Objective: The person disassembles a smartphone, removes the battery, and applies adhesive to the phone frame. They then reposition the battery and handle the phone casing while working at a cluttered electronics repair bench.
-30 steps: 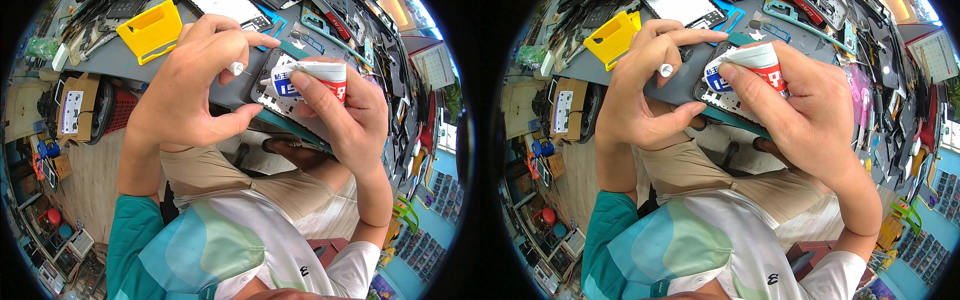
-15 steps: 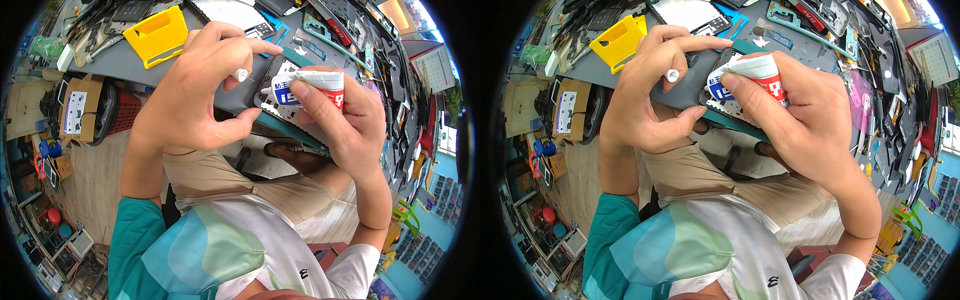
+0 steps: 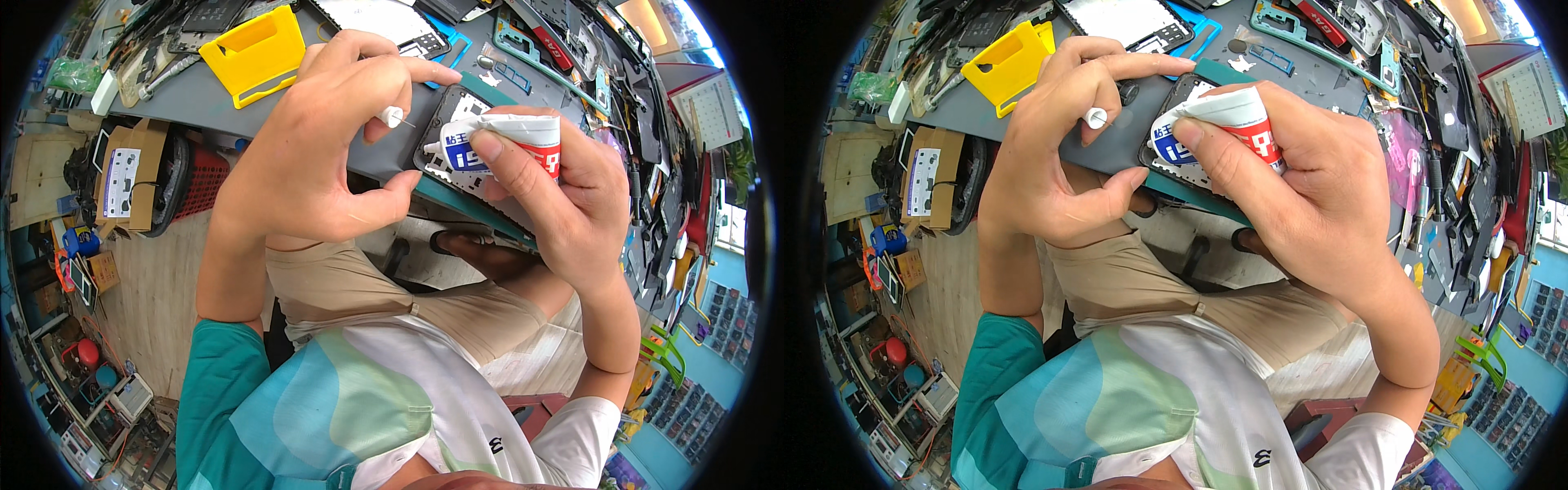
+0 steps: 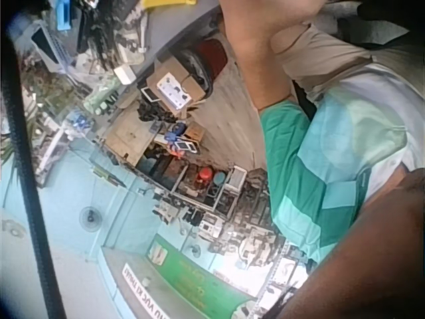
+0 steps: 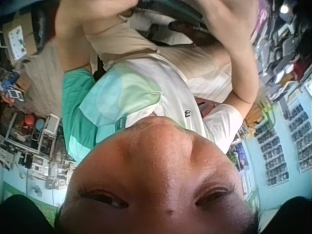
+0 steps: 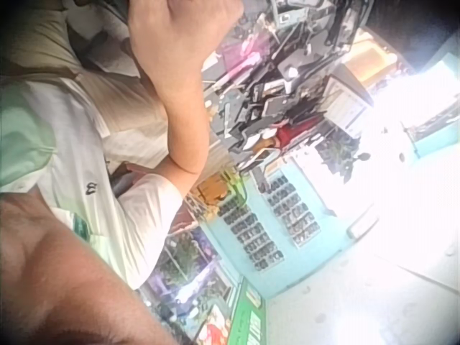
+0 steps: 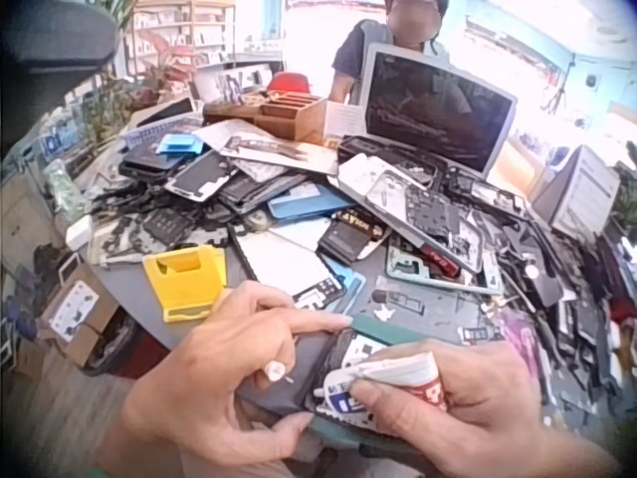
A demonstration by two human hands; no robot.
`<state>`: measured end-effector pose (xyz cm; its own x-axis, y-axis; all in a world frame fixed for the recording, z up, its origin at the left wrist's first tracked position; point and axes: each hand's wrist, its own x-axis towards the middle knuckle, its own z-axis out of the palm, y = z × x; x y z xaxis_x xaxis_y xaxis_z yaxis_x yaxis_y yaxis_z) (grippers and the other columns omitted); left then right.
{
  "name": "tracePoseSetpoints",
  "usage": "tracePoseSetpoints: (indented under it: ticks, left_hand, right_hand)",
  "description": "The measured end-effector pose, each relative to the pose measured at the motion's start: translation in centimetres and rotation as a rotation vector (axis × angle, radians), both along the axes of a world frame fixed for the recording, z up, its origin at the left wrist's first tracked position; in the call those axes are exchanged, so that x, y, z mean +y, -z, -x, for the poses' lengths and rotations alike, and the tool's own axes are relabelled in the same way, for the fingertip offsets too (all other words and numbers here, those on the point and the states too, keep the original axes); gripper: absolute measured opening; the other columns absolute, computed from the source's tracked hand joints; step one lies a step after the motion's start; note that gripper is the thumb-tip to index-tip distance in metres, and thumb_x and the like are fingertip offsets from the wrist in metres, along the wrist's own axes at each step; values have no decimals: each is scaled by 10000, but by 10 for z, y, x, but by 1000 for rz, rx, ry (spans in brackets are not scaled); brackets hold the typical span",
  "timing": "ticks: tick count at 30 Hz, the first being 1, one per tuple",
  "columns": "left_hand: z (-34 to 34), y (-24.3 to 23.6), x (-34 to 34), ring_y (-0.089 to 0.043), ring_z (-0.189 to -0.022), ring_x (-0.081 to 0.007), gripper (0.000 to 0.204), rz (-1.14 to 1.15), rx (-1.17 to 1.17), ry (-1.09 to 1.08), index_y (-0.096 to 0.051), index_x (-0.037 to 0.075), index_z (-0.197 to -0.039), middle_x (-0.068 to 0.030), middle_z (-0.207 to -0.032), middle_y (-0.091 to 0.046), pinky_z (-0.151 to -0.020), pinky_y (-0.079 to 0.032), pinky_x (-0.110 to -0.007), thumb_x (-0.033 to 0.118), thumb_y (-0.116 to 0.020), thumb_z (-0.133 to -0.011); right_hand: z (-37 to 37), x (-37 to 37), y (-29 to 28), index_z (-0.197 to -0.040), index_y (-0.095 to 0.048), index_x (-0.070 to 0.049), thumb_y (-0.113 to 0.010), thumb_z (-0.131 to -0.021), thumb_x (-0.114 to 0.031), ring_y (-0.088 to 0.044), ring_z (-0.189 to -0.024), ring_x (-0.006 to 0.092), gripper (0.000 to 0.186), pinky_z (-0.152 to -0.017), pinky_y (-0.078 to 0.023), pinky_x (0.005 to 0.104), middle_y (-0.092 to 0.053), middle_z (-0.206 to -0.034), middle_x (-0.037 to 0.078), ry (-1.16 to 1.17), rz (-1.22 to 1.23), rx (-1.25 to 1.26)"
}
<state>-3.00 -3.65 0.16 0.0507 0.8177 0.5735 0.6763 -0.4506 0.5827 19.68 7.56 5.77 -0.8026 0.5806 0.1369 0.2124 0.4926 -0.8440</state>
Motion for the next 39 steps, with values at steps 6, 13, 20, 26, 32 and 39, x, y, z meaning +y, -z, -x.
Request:
tracePoseSetpoints:
  ticks: [6, 13, 20, 26, 32, 39]
  left_hand:
    - [-1, 0, 0, -535, -1063, -378, 509, 4, -2, 0, -371, 108, -910, -215, -1306, -777, -1015, -459, -443, -7, -711, -549]
    - [-1, 0, 0, -535, -1062, -374, 485, 20, -14, -7, -379, 105, -889, -221, -1310, -774, -1011, -459, -439, -5, -707, -551]
    - [-1, -1, 0, -534, -1062, -374, 473, 21, -4, -4, -378, 104, -884, -227, -1311, -774, -1016, -460, -443, -3, -705, -559]
    - [-1, 1, 1, -527, -1062, -371, 473, 15, -10, 0, -384, 104, -899, -231, -1317, -772, -1017, -458, -442, -4, -701, -566]
    - [0, 1, 0, -526, -1063, -369, 476, 9, -6, 5, -385, 103, -907, -231, -1320, -771, -1014, -458, -439, -6, -702, -569]
    - [-2, -1, 0, -535, -1053, -370, 474, 19, -5, 0, -386, 103, -893, -224, -1326, -771, -998, -464, -431, 0, -713, -566]
  right_hand:
    - [0, 0, 3, -1187, -775, 32, -788, -1028, -148, -721, -697, 72, 241, -639, -551, 220, -778, -835, 29, -6, -12, 21]
    - [0, -1, 1, -1179, -779, 33, -791, -1026, -154, -713, -690, 77, 241, -629, -540, 223, -769, -817, 36, -26, -16, 17]
    - [0, -2, 2, -1165, -782, 32, -791, -1024, -152, -699, -677, 75, 232, -620, -531, 222, -753, -808, 29, -30, 2, 22]
    - [-1, -1, 4, -1151, -783, 37, -784, -1024, -142, -700, -681, 81, 220, -622, -534, 229, -754, -817, 38, -38, 9, 25]
    - [-2, 1, 2, -1136, -779, 42, -774, -1022, -123, -701, -688, 86, 201, -628, -533, 234, -753, -811, 48, -70, -35, 15]
    - [-2, 1, 1, -1132, -778, 40, -772, -1020, -121, -689, -680, 82, 196, -625, -514, 235, -737, -768, 52, -76, -66, 16]
